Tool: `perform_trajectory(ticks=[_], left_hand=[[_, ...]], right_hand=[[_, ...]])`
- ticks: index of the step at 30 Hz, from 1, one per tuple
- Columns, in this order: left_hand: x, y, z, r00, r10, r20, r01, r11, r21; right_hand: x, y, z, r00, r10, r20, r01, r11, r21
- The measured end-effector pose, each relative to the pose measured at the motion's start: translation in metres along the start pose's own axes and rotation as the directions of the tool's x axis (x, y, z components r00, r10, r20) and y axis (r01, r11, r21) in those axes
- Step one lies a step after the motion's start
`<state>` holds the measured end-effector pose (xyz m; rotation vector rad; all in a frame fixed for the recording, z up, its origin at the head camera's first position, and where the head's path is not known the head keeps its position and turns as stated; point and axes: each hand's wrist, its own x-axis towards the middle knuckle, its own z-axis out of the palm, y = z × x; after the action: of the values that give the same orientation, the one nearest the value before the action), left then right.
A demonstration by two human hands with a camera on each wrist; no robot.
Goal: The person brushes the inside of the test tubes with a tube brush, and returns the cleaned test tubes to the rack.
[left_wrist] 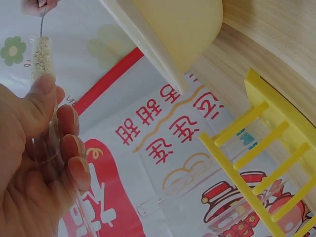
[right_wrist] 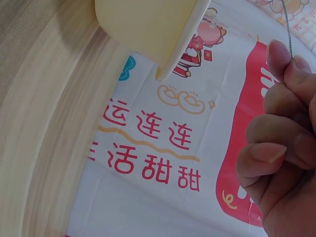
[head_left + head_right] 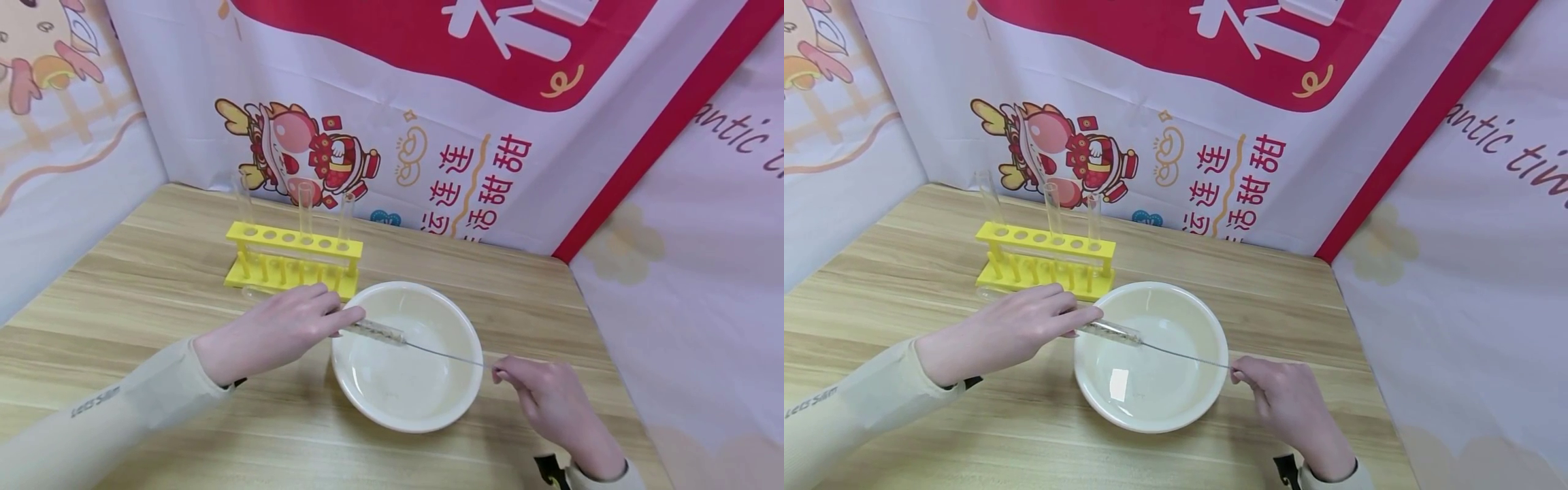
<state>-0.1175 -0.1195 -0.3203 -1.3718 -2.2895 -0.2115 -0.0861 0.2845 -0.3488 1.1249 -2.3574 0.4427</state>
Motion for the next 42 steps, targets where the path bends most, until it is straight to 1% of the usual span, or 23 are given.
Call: perform_trajectory(ticks=[7,16,19,24,29,32,35,38,42], left_hand=[[-0.001,0.001,-0.002,1.0,0.001,0.006,-0.001,1.0,0.014],[-0.002,0.002,-0.002,1.0,0.005,0.008,-0.005,1.0,0.029],[-0.002,0.003,-0.002,1.0,0.003,0.007,-0.004,0.999,0.038],[0.0,0.006,-0.003,1.0,0.02,-0.011,-0.019,0.998,0.059],[0.003,0.01,-0.003,0.999,0.035,-0.038,-0.033,0.998,0.052],[0.004,0.011,-0.002,0.998,0.044,-0.054,-0.042,0.998,0.053],[0.005,0.013,-0.001,0.996,0.054,-0.069,-0.05,0.997,0.058],[0.005,0.014,0.001,0.996,0.057,-0.073,-0.052,0.996,0.067],[0.006,0.015,0.002,0.997,0.05,-0.065,-0.045,0.995,0.084]], right_hand=[[0.0,-0.001,-0.001,0.999,-0.025,-0.023,0.025,1.0,-0.002],[-0.003,-0.002,-0.002,1.0,-0.001,-0.03,0.001,1.0,-0.001],[-0.003,-0.002,-0.001,0.999,-0.008,-0.043,0.008,1.0,-0.001],[-0.004,-0.002,0.0,0.998,-0.007,-0.065,0.006,1.0,-0.005],[-0.006,-0.004,-0.001,0.997,0.016,-0.074,-0.013,0.999,0.034],[-0.006,-0.005,-0.001,0.995,0.015,-0.096,-0.008,0.997,0.073],[-0.005,-0.006,-0.001,0.993,0.01,-0.12,0.001,0.996,0.087],[-0.005,-0.006,-0.001,0.992,0.007,-0.125,0.005,0.995,0.096],[-0.007,-0.007,-0.001,0.994,0.013,-0.111,-0.002,0.995,0.102]])
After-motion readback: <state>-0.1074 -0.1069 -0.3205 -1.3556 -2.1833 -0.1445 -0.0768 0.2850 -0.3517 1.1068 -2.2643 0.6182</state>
